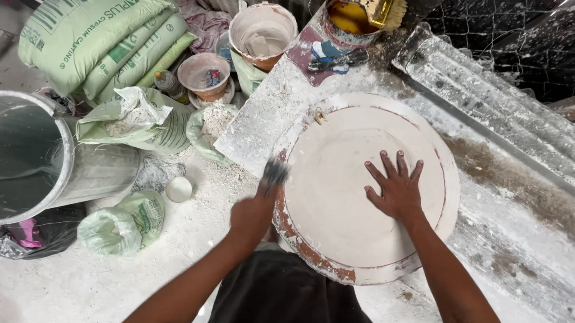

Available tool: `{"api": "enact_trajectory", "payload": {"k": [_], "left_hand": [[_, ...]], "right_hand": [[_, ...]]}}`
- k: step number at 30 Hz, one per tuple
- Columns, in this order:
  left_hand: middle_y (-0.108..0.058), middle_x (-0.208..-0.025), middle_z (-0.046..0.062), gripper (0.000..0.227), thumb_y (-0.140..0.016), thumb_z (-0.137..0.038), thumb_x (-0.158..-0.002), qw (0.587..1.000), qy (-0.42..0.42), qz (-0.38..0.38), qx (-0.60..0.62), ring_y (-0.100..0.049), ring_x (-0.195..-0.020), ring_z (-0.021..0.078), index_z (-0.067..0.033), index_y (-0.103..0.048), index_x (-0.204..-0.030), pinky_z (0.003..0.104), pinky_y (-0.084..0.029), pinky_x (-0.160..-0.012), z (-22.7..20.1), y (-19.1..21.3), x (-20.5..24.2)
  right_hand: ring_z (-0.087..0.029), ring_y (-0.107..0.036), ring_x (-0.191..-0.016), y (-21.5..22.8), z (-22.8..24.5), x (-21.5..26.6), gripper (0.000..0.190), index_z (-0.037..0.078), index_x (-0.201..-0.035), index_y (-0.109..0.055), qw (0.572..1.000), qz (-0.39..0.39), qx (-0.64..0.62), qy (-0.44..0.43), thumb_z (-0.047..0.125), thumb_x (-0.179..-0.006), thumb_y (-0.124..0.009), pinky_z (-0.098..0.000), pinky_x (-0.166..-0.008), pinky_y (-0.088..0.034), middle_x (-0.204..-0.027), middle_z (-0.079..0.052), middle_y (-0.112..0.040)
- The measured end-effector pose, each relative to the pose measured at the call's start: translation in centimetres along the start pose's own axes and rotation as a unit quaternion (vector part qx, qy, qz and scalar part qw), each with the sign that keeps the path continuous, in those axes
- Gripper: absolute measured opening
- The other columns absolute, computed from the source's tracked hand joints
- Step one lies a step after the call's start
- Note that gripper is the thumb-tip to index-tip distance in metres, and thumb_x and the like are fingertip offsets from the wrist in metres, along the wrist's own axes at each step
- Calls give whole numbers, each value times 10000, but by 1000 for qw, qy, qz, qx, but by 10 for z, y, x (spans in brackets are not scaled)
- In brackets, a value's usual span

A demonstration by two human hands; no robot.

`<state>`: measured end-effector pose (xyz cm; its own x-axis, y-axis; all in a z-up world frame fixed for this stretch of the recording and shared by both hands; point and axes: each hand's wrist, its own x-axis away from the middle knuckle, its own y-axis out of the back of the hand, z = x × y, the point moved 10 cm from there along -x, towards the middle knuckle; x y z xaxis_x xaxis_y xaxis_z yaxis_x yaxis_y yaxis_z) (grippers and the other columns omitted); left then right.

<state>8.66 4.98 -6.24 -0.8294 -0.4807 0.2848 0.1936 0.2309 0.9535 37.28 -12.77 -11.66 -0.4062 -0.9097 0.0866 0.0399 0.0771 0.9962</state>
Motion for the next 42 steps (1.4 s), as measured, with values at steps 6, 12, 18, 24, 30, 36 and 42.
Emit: {"api": "enact_trajectory", "payload": {"k": [6,12,18,24,30,36,42], "left_hand": [[-588,-1429,218,467,-651,-79,-905,993,-28,-115,-29,-709,-616,218,-93,-550,-1361,349,-557,-503,-3,-1,-78],[-529,-1438,235,569,-626,-90,-873,1000,-4,-7,-28,-741,-601,255,-108,-482,-1423,386,-577,-466,9,3,-19],[-611,-1406,213,447,-630,-97,-921,992,-50,-106,-41,-753,-709,256,-119,-574,-1364,384,-562,-537,7,21,-116],[-577,-1397,212,554,-600,-98,-898,998,-32,47,-39,-761,-654,253,-124,-501,-1442,373,-585,-468,12,52,-41],[-667,-1296,159,400,-580,-90,-946,995,-75,-57,-36,-764,-718,244,-131,-586,-1344,374,-572,-527,-7,38,-132],[-638,-1353,181,410,-593,-104,-904,997,-64,2,-46,-761,-741,265,-121,-600,-1314,388,-578,-542,7,46,-104],[-613,-1412,185,464,-611,-87,-906,989,-100,-98,-54,-755,-691,244,-114,-600,-1368,368,-582,-554,2,53,-128]], "right_hand": [[-394,-103,-1556,1,0,3,676,404,-1538,-400,1000,-16,-9,2,623,-901,-458,-759,-1172,56,-1694,-56,-222],[-412,-90,-1542,0,1,-1,697,394,-1536,-397,1000,-7,9,7,621,-881,-461,-776,-1133,40,-1681,-68,-216],[-401,-102,-1552,-1,-1,0,670,395,-1524,-428,1000,-15,-12,-2,621,-895,-461,-778,-1146,34,-1690,-55,-224],[-380,-97,-1569,3,2,0,670,418,-1524,-411,1000,11,12,-14,631,-890,-459,-759,-1165,38,-1691,-47,-225],[-390,-90,-1570,4,2,1,671,400,-1534,-403,1000,-14,2,-1,622,-902,-451,-755,-1160,44,-1693,-58,-225],[-377,-89,-1557,5,3,-1,680,418,-1527,-394,999,24,18,-16,636,-885,-448,-724,-1181,45,-1686,-38,-215],[-390,-103,-1557,3,0,-1,675,411,-1534,-396,1000,18,12,-14,631,-898,-447,-727,-1176,42,-1687,-51,-221]]}}
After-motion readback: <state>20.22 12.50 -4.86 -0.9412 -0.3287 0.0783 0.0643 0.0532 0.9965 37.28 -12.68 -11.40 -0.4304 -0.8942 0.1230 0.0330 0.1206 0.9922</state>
